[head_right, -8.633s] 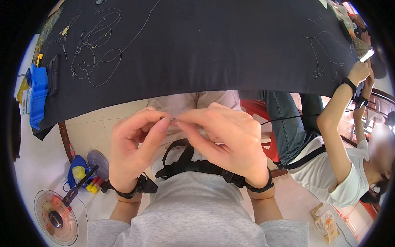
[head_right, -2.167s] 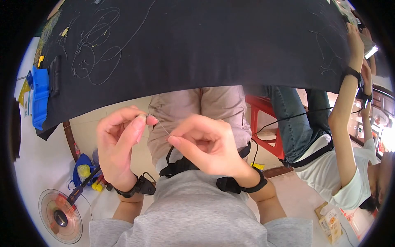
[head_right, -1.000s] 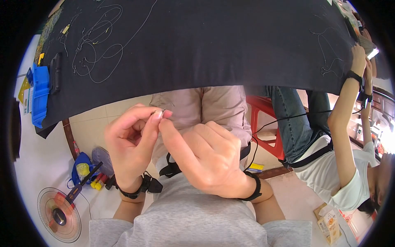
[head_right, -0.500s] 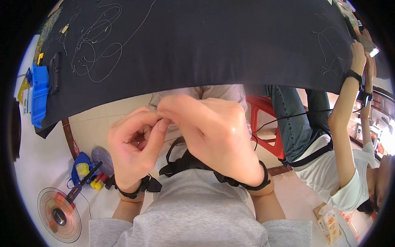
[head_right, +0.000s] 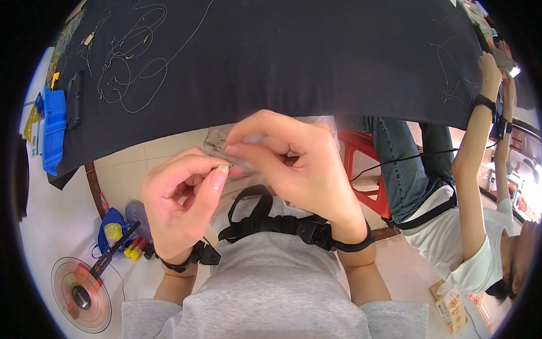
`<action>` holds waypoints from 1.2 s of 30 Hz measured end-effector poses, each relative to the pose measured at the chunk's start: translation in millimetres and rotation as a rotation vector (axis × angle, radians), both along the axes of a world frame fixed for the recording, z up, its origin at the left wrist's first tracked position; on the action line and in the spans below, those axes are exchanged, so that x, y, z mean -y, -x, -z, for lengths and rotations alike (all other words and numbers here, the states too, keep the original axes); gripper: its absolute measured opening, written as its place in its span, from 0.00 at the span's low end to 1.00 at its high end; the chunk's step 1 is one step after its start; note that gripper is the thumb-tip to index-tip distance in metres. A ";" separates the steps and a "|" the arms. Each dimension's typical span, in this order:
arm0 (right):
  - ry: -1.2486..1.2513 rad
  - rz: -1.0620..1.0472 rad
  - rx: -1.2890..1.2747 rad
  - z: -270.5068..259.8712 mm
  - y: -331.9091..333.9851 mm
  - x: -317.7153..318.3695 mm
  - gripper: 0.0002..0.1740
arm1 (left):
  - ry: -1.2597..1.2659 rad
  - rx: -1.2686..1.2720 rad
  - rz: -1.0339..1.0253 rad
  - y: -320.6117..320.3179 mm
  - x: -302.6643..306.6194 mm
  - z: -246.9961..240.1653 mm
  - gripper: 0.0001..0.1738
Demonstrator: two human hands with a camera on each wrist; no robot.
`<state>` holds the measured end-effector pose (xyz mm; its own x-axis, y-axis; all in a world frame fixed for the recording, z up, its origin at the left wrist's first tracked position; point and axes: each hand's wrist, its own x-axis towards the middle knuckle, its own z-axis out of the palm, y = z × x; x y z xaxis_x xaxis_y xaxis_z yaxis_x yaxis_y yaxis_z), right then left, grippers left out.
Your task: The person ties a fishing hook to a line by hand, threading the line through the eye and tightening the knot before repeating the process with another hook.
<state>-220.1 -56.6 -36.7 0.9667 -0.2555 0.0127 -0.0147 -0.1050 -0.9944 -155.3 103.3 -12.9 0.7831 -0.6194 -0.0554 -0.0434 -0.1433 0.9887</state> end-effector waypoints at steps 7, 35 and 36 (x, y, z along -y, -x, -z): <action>-0.361 -0.115 -0.067 15.8 7.0 -0.4 0.04 | 0.066 -0.070 0.040 -1.2 -2.7 -4.3 0.06; 0.161 0.138 0.052 -19.8 27.9 -31.6 0.07 | 0.140 -0.253 -0.144 -0.8 -0.5 -1.1 0.05; 0.228 0.169 0.069 -20.7 27.3 -32.9 0.08 | 0.131 -0.252 -0.138 -0.8 -0.5 -1.2 0.05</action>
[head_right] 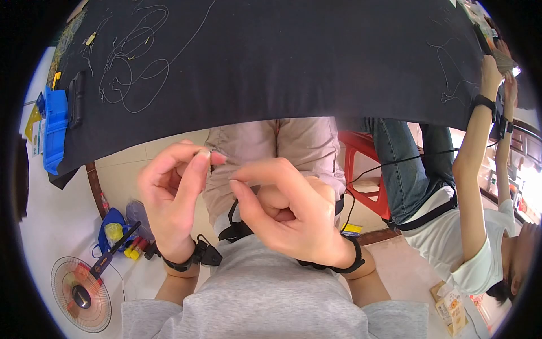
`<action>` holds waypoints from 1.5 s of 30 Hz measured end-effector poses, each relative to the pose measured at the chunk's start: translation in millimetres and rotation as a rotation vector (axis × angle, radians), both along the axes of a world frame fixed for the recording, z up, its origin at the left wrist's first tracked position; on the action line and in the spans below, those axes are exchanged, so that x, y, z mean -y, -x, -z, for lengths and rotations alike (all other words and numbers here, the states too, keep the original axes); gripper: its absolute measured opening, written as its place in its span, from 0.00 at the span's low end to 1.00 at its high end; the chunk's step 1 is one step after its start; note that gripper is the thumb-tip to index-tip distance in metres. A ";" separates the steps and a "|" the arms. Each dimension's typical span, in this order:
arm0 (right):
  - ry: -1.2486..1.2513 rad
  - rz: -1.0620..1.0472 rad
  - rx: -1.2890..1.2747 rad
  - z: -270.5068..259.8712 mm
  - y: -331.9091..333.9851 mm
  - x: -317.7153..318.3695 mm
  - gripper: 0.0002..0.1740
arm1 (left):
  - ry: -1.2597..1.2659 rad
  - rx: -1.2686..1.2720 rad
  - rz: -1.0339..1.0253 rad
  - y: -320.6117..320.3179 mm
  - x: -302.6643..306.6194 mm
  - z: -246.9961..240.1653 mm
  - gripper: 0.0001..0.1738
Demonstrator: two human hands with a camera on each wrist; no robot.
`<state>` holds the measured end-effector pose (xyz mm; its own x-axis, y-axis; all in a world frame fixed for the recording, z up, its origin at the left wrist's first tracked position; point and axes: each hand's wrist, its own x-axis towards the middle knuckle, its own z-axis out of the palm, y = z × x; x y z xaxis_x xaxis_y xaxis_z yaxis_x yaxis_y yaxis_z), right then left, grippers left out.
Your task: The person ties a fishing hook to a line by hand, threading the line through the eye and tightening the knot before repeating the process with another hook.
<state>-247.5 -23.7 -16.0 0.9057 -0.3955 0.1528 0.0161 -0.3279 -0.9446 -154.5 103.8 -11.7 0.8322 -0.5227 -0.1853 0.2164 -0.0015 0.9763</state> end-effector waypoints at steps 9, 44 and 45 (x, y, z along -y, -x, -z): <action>0.362 0.074 0.166 1.7 -5.1 -9.5 0.15 | 0.006 0.099 -0.014 1.6 2.3 8.0 0.03; -0.210 -0.121 -0.020 15.1 -30.9 28.0 0.06 | -0.132 0.389 0.130 5.6 0.6 -0.6 0.06; -0.259 -0.135 -0.018 18.0 -31.2 28.7 0.05 | -0.129 0.376 0.136 5.7 0.6 -1.4 0.06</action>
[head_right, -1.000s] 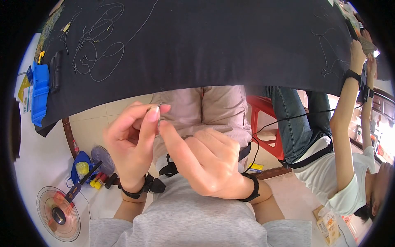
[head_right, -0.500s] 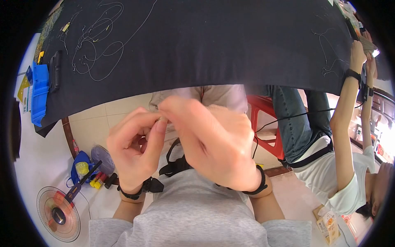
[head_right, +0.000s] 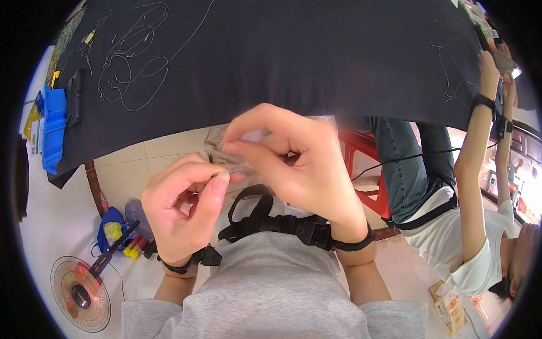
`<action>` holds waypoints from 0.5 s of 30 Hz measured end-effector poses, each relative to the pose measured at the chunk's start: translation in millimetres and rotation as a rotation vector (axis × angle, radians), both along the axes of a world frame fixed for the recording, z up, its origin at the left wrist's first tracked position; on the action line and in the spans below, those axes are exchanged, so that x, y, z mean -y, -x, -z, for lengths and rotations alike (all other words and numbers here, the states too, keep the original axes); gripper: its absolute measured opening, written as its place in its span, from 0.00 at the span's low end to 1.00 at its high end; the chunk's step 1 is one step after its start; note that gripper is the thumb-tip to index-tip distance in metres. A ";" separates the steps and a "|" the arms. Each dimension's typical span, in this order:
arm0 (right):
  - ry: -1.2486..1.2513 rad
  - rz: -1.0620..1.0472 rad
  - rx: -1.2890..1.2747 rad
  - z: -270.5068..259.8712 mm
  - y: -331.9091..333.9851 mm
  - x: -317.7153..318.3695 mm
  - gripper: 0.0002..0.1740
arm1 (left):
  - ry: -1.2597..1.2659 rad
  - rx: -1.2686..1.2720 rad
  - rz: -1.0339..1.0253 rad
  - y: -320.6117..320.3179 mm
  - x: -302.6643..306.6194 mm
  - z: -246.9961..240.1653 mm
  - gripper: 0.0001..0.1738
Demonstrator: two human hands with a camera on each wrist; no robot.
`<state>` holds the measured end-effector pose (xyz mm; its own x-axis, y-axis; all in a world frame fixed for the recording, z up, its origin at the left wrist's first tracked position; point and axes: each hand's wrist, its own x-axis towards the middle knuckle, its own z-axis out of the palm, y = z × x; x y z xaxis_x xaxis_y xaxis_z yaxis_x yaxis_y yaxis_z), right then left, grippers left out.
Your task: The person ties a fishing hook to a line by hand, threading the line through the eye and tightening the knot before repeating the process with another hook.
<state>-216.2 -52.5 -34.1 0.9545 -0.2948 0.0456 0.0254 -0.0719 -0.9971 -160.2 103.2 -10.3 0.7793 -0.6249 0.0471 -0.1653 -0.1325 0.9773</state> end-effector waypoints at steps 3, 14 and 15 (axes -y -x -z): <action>-0.128 -0.103 -0.100 2.5 2.8 6.6 0.04 | -0.003 -0.069 0.028 -1.9 -2.4 -2.0 0.06; -0.671 -0.227 -0.071 20.8 14.6 -10.6 0.02 | 0.113 -0.262 0.029 -4.8 -6.2 0.5 0.06; -0.738 -0.283 -0.100 23.4 17.1 -7.3 0.02 | 0.127 -0.271 0.040 -5.4 -7.0 1.6 0.06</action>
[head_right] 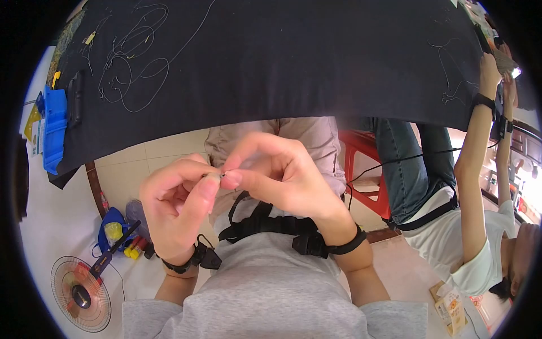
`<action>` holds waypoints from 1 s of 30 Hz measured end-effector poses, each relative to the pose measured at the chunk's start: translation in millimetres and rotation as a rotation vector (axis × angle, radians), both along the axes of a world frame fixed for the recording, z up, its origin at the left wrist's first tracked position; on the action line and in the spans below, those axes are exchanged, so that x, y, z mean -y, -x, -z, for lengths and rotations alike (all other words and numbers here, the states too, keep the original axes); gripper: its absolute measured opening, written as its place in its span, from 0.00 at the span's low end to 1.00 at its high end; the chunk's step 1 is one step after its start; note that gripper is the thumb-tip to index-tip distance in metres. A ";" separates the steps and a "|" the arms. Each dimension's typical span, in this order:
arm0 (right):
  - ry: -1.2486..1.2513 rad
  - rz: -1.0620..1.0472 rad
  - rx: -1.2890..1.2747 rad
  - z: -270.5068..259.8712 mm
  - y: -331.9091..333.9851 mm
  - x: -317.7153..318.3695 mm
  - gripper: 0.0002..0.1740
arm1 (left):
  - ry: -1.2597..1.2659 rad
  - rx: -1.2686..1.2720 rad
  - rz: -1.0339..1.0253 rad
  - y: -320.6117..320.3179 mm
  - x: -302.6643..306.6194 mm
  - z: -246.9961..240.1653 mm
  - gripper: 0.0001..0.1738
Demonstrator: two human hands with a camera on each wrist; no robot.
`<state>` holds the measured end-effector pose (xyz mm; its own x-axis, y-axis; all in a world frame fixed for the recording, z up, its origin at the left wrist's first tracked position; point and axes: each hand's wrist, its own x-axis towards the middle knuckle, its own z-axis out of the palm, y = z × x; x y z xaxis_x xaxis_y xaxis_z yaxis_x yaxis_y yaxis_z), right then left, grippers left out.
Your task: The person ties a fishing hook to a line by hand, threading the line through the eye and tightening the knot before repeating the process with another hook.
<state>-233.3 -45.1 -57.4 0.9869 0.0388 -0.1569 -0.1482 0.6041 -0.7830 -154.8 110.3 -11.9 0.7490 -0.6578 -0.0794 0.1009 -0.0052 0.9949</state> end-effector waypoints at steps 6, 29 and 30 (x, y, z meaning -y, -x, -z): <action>-0.237 0.004 -0.114 -2.0 2.1 -1.7 0.03 | 0.063 -0.146 -0.025 3.7 1.8 0.7 0.05; -0.159 -0.317 -0.106 0.9 -17.0 19.0 0.03 | -0.101 0.047 0.304 -3.6 -3.7 -11.7 0.04; -0.193 -0.350 -0.091 5.4 -17.5 19.7 0.04 | -0.105 0.059 0.325 -4.6 -3.6 -13.1 0.04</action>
<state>-215.8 -64.8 -62.9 0.8912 0.4070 -0.2004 -0.4346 0.6393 -0.6343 -150.2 113.9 1.2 0.5068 -0.8534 -0.1215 0.0192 -0.1297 0.9914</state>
